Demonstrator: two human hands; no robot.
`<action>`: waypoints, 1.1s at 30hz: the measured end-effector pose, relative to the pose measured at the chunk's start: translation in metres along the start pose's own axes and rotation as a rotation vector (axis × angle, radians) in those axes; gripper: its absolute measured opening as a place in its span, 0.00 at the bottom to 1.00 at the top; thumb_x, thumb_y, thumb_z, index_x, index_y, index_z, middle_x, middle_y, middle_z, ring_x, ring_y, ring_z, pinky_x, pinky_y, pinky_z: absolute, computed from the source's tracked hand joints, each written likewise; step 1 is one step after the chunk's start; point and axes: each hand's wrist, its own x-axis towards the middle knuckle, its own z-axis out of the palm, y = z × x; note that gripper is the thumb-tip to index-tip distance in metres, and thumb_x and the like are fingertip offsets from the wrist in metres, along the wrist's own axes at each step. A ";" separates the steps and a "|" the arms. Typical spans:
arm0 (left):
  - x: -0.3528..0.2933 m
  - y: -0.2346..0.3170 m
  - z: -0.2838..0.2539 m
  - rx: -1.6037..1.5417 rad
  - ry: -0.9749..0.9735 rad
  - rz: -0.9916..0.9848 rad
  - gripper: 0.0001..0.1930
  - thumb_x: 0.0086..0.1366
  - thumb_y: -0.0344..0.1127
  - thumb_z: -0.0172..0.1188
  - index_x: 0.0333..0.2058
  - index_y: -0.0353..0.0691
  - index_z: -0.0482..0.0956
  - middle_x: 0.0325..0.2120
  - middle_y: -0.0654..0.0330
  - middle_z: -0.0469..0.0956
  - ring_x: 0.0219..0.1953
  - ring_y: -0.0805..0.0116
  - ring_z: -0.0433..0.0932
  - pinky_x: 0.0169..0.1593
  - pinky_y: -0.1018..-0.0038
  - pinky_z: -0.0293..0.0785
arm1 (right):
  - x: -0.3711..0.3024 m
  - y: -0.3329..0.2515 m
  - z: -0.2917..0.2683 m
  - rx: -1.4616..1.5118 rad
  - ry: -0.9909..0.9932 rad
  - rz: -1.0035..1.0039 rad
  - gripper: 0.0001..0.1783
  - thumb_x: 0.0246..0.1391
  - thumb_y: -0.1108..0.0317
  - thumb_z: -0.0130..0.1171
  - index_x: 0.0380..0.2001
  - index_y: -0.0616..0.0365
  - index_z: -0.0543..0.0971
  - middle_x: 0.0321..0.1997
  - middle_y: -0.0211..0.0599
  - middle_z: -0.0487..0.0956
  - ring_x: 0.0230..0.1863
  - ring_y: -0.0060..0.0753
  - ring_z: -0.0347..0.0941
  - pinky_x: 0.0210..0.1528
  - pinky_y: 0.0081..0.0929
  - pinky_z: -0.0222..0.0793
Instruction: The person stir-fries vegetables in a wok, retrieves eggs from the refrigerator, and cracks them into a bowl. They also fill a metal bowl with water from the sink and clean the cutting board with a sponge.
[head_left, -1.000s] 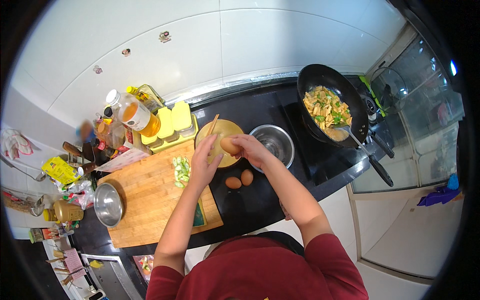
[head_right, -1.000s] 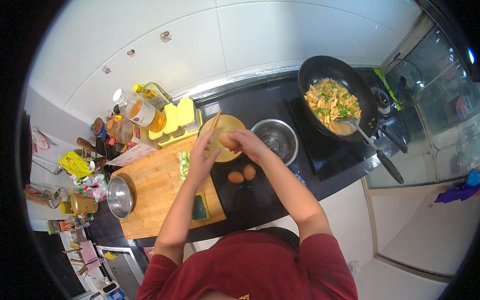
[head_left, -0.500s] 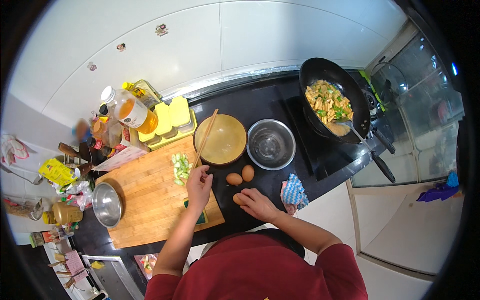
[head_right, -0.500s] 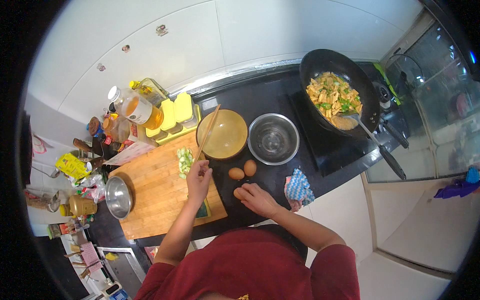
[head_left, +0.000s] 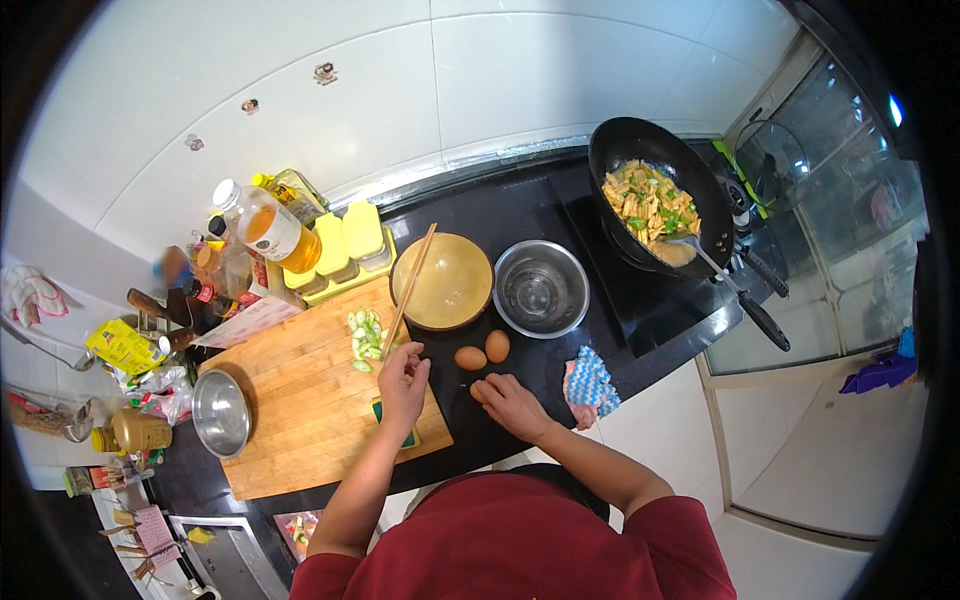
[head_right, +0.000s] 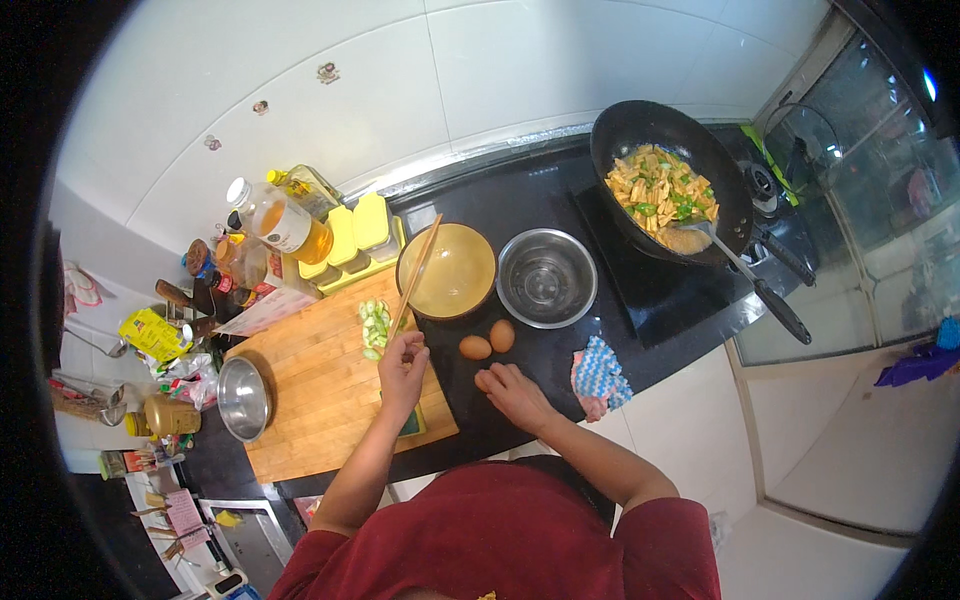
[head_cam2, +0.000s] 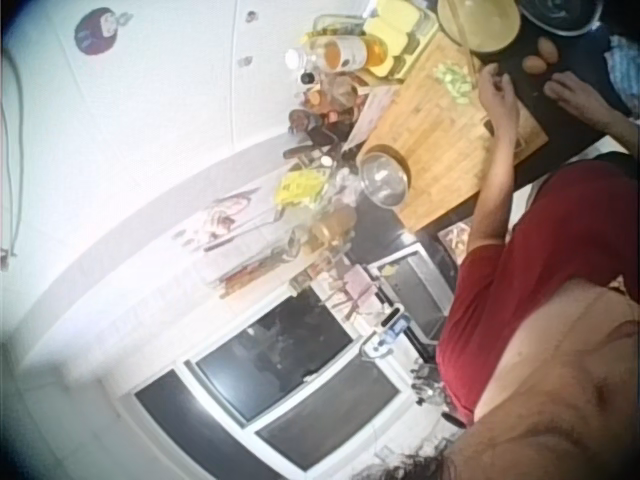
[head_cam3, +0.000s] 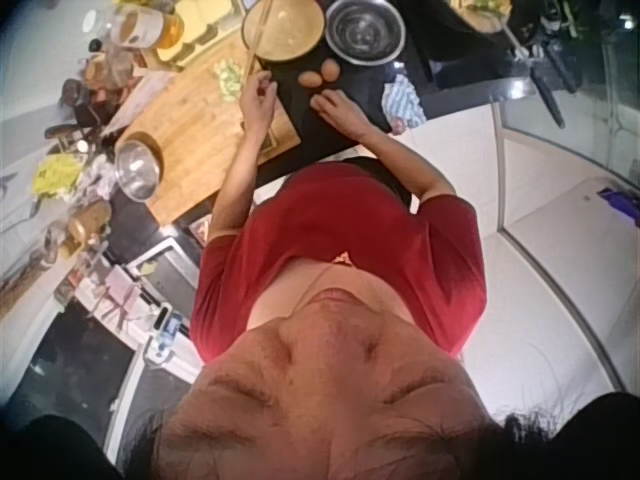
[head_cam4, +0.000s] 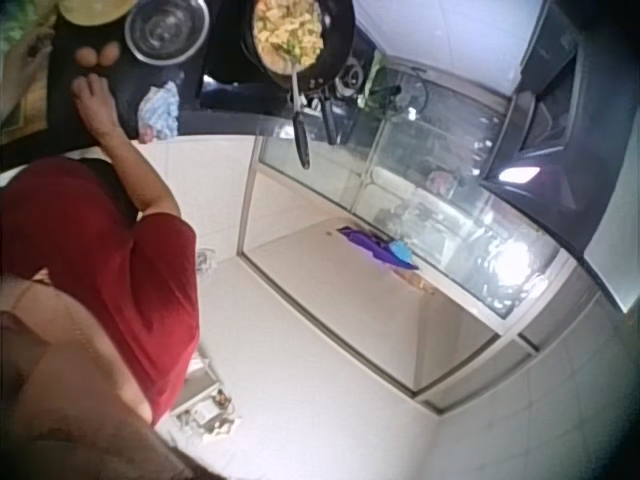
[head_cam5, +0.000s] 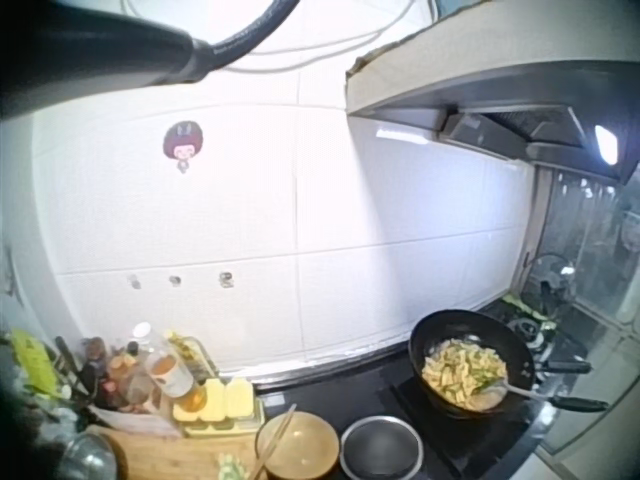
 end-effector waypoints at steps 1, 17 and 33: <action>0.000 0.000 0.000 0.003 0.000 -0.001 0.12 0.60 0.21 0.60 0.43 0.34 0.76 0.31 0.64 0.74 0.31 0.77 0.72 0.37 0.79 0.71 | -0.003 0.004 0.004 -0.002 -0.025 0.012 0.23 0.50 0.71 0.62 0.51 0.55 0.72 0.49 0.42 0.70 0.49 0.47 0.70 0.46 0.38 0.73; 0.093 0.054 0.004 0.028 -0.331 0.285 0.25 0.60 0.22 0.60 0.57 0.38 0.72 0.53 0.56 0.75 0.49 0.69 0.76 0.49 0.74 0.75 | 0.146 0.043 -0.066 1.387 -0.052 0.661 0.16 0.65 0.61 0.52 0.46 0.63 0.74 0.36 0.38 0.78 0.33 0.30 0.77 0.33 0.25 0.74; 0.127 0.039 0.021 -0.068 -0.220 0.063 0.20 0.56 0.22 0.64 0.49 0.36 0.77 0.42 0.59 0.79 0.40 0.74 0.79 0.42 0.78 0.77 | 0.198 0.057 -0.068 1.014 -0.154 0.428 0.20 0.56 0.66 0.61 0.51 0.62 0.75 0.38 0.36 0.80 0.32 0.22 0.77 0.33 0.20 0.76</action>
